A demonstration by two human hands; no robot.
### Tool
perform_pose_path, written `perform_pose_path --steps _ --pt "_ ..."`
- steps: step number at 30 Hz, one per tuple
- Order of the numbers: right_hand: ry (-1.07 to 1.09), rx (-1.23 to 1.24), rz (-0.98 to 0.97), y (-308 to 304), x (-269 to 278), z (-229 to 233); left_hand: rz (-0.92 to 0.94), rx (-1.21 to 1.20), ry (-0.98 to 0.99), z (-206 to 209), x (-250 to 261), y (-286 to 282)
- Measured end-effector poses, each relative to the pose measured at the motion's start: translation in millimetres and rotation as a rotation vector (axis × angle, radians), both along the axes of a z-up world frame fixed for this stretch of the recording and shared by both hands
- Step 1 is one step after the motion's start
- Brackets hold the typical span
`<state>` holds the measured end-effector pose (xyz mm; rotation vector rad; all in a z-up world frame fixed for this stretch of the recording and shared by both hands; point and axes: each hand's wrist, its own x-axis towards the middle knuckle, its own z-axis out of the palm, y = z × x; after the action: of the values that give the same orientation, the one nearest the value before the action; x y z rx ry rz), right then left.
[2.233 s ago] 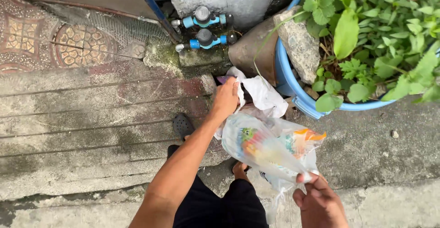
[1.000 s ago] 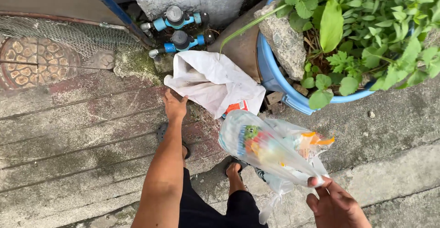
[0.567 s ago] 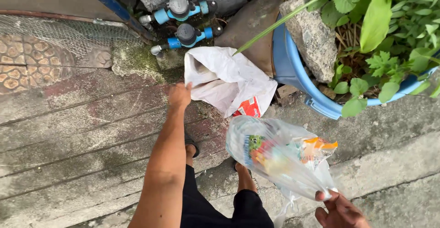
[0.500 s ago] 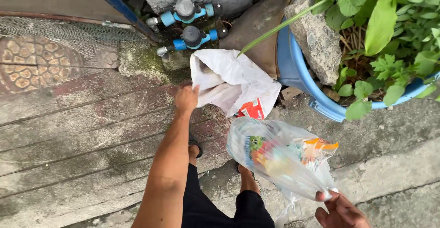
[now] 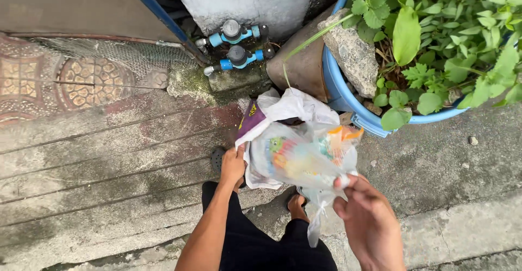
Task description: Sort trash from a plastic bag and other containers into a waste bin.
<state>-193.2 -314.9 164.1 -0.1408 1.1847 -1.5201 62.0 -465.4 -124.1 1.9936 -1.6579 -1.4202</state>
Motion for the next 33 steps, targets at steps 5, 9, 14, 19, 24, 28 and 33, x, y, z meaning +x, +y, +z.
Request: perform_pose_path --steps 5,9,14,19,24,28,33 --pt "-0.028 0.001 0.005 -55 -6 -23 0.002 -0.057 0.105 39 -23 38" --pt "-0.027 0.040 -0.043 -77 -45 -75 -0.170 -0.011 0.060 24 -51 60" --pt "-0.027 0.059 -0.122 -61 -32 -93 -0.244 -0.171 0.094 35 -96 63" --pt "0.082 0.208 0.023 -30 30 -124 -0.188 -0.178 0.266 46 -95 49" --pt "0.155 0.218 0.257 -30 51 -127 -0.045 0.033 0.368 35 -49 52" --pt "0.282 0.193 0.377 -36 65 -132 -0.022 0.092 0.198 47 -29 46" --pt "0.430 0.120 0.573 -20 89 -140 0.001 0.135 0.130 42 -3 33"
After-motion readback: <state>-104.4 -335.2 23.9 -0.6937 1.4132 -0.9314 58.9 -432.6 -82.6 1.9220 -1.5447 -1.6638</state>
